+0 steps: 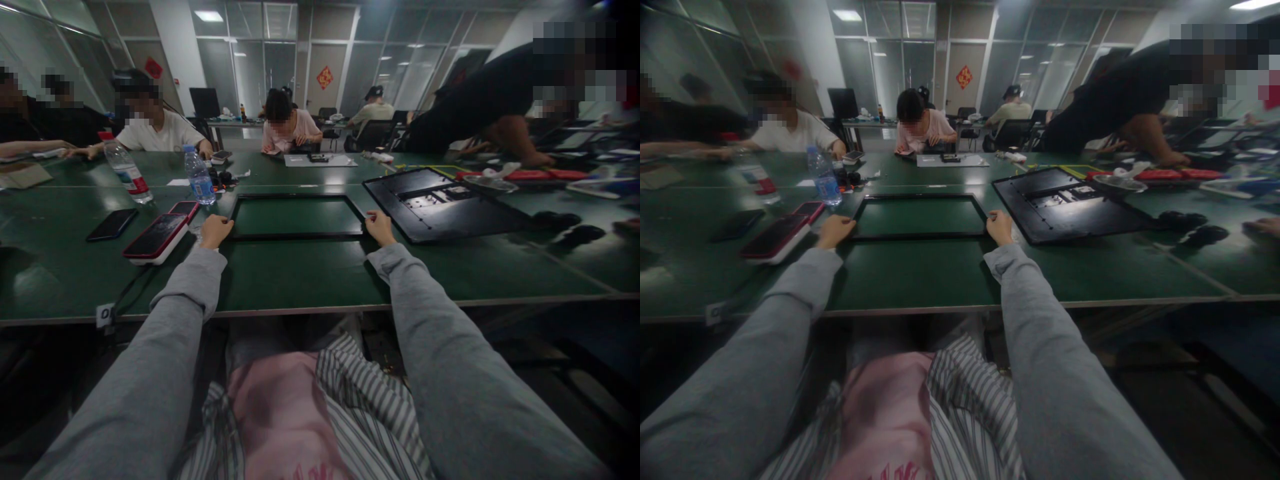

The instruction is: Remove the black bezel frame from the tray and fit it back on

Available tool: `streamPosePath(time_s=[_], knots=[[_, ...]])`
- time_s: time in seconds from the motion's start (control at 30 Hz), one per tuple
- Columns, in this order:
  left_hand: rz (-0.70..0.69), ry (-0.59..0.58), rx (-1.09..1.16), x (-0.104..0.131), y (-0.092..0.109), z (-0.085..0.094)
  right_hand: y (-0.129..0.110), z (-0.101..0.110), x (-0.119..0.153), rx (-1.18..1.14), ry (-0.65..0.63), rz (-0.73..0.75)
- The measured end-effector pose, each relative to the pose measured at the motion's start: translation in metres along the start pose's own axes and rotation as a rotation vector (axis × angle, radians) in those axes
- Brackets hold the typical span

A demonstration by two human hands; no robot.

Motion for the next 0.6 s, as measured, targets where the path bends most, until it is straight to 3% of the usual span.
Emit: streamPosePath(time_s=[0.27,0.6], knots=[[-0.028,-0.059,0.052,0.001,0.006,0.0,0.0,-0.004,0.001,-0.002,-0.004,0.009],[-0.104,0.001,0.149,-0.011,0.004,-0.012,0.001,-0.004,0.002,-0.01,-0.046,0.006]])
Point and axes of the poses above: each hand's wrist, its own x-axis away from the middle knuckle, its own z-axis out of the back of the hand, y = z × x, the point moved 3 cm from there along -x, towards the middle knuckle, and after that the axes turned 3 degrees about y, right-handed, at the moved point
